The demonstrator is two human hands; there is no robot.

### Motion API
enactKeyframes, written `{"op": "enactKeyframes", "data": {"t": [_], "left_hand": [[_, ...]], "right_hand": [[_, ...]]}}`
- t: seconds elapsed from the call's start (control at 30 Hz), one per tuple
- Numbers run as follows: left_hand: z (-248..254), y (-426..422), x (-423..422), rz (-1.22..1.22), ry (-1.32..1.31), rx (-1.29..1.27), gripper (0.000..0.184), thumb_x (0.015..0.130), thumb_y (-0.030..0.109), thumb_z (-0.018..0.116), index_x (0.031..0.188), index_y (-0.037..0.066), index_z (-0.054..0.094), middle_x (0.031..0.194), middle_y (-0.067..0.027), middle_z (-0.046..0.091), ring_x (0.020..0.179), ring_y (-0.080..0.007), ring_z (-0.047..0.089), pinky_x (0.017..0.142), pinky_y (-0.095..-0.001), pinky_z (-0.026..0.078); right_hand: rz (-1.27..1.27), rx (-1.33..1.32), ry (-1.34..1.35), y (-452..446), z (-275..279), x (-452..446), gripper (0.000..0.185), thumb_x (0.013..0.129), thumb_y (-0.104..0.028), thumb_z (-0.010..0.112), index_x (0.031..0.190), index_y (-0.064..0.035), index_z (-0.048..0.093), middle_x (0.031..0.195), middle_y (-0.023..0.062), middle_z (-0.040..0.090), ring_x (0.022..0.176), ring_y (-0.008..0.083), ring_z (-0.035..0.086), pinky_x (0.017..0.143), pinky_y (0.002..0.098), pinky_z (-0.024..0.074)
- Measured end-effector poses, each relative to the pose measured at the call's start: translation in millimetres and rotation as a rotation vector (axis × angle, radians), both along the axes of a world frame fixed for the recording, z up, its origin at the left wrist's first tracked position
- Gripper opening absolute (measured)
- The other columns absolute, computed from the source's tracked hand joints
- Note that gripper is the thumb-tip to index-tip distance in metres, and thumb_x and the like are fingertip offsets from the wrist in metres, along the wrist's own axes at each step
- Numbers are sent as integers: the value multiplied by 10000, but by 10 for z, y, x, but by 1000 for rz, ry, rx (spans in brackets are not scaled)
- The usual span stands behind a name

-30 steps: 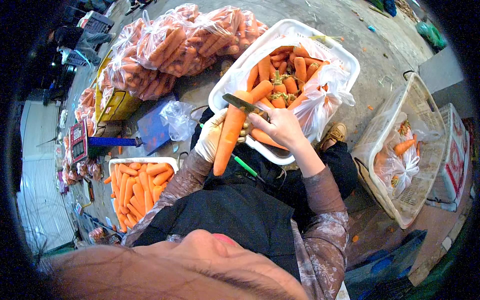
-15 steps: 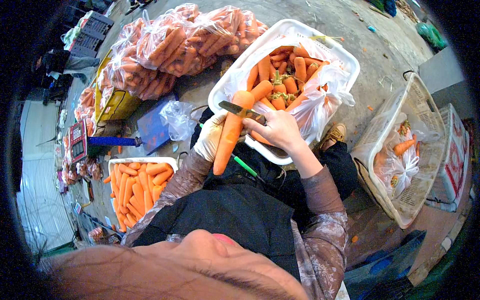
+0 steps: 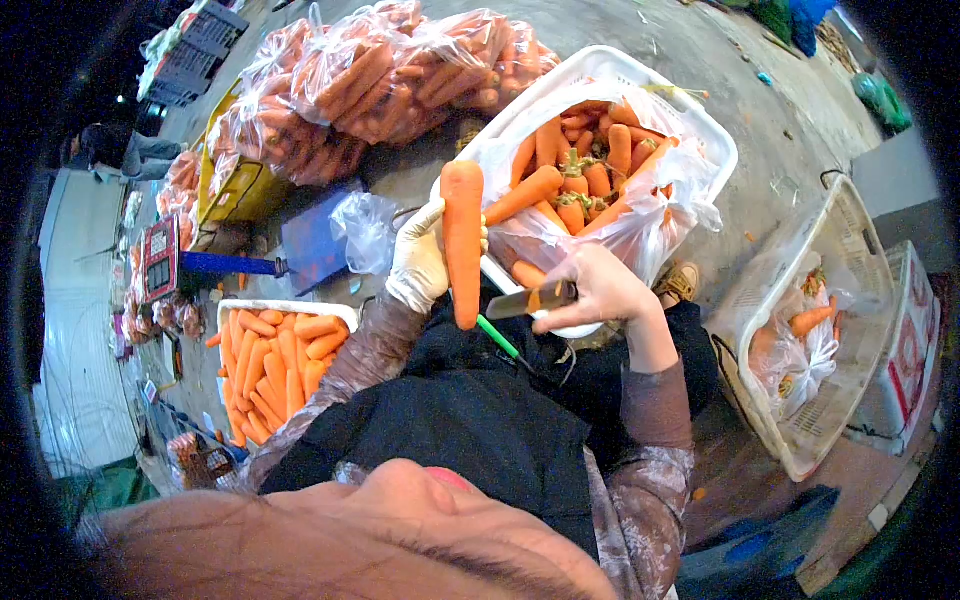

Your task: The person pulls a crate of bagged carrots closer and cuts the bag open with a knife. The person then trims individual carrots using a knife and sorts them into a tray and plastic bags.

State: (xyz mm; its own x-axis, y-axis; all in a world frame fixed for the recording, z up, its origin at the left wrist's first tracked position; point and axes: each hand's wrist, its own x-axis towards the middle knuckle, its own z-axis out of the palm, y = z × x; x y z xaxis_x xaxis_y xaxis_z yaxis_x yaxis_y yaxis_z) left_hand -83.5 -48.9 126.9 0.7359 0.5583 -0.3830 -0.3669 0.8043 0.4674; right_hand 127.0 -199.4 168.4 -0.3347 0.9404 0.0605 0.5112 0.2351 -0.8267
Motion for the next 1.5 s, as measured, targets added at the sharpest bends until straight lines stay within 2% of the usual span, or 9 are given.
{"op": "enactKeyframes", "data": {"t": [0.13,0.23,0.3,0.4,0.53,0.77,1.2,1.3,1.5], "left_hand": [[21,47,-45,25,-92,-117,458,904,356,466,1199,6,487,1019,-194,601,823,-317,602,758,-435,501],[-36,41,-102,-19,-60,-80,430,911,330,466,1192,6,495,1035,-192,605,841,-311,606,768,-433,500],[-9,-16,-102,-35,-113,-116,399,923,291,459,1194,1,492,1046,-186,607,861,-301,610,768,-424,504],[64,-132,-53,-19,-87,-228,373,939,257,445,1217,13,483,1067,-188,602,880,-297,617,772,-423,514],[72,-233,-35,-120,-157,-223,372,943,241,456,1249,29,460,1113,-169,587,931,-284,612,776,-445,521],[103,-304,-1,-110,-64,-130,378,934,214,491,1282,78,437,1169,-100,566,968,-234,607,764,-418,533],[88,-299,-2,-91,-31,-94,369,931,218,502,1266,71,448,1150,-86,574,966,-200,604,787,-372,528],[106,-306,-5,-74,-17,-103,379,930,215,503,1273,67,443,1153,-83,574,968,-191,605,805,-353,523],[108,-309,-5,-125,-23,-76,389,927,203,504,1283,60,438,1180,-74,563,1009,-180,587,840,-338,502]], "right_hand": [[165,83,149,8,-277,-72,383,728,-463,698,699,-85,639,563,65,555,510,205,557,522,333,437],[-212,-168,109,33,-358,-117,338,908,-347,497,799,-52,621,559,68,537,515,198,520,522,303,415],[-458,-84,121,100,-301,-228,336,919,-238,486,689,7,505,537,40,412,509,95,412,530,274,395],[-664,-8,216,177,-373,-253,319,898,-333,515,883,-36,628,549,95,516,492,185,511,492,315,395],[-715,1,135,220,-374,-248,325,890,-366,524,862,-62,637,586,147,552,537,288,572,504,363,414],[-746,121,-77,237,-283,-272,311,892,-299,525,785,-15,591,561,170,528,526,299,569,484,373,395],[-681,87,41,258,-282,-329,335,891,-316,507,727,-36,589,528,128,500,487,261,532,470,347,381],[-675,26,-67,249,-269,-283,355,872,-421,508,945,-119,682,636,157,602,599,313,612,528,381,454],[-748,81,-37,255,-266,-264,381,883,-413,495,764,-74,621,578,163,550,566,340,576,489,417,404]]}}
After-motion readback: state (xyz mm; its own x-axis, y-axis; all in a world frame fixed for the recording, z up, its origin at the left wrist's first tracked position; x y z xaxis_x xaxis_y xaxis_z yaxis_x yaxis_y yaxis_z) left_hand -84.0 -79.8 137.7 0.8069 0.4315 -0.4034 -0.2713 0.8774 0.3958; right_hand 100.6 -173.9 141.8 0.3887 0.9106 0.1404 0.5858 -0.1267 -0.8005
